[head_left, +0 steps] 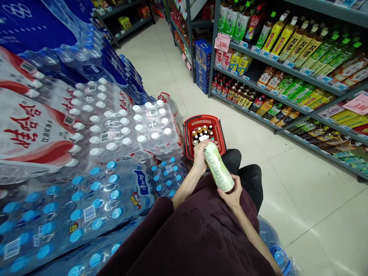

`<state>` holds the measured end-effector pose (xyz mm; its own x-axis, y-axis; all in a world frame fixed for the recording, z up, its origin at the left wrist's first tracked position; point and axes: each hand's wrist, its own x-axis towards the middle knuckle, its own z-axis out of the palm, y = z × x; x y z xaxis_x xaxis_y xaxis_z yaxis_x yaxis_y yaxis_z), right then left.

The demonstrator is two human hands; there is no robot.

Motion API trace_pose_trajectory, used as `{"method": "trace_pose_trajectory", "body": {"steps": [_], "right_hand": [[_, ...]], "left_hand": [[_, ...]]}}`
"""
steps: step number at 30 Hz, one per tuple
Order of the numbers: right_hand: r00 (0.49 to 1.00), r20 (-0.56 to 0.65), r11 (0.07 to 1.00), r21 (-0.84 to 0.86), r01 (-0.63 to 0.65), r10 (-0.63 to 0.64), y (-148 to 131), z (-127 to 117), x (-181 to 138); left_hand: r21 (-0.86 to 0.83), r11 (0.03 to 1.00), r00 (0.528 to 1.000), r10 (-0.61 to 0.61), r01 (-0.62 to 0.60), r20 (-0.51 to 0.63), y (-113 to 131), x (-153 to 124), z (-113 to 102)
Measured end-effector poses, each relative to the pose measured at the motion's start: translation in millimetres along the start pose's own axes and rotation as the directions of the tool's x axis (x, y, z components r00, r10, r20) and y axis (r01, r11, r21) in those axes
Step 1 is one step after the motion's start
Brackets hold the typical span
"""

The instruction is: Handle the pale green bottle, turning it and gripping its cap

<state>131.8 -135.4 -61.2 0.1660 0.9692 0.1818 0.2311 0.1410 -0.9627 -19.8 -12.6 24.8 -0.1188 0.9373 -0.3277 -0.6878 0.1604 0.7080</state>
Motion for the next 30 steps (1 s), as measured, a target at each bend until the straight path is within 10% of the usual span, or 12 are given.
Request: {"method": "trace_pose_trajectory", "body": {"steps": [7, 19, 30], "right_hand": [[0.907, 0.336, 0.874, 0.322, -0.364, 0.254, 9.8, 0.0, -2.1], [0.521, 0.807, 0.074, 0.523, -0.849, 0.278, -14.2, -3.3, 11.1], [0.448, 0.879, 0.009, 0.453, -0.892, 0.163, -8.7, -5.0, 13.9]], "left_hand": [[-0.015, 0.999, 0.998, 0.029, -0.029, 0.056, -0.9, -2.3, 1.2], [0.103, 0.979, 0.981, 0.169, -0.178, 0.094, -4.8, -3.3, -0.7], [0.109, 0.977, 0.98, 0.174, -0.185, 0.098, -6.2, -0.7, -2.8]]}}
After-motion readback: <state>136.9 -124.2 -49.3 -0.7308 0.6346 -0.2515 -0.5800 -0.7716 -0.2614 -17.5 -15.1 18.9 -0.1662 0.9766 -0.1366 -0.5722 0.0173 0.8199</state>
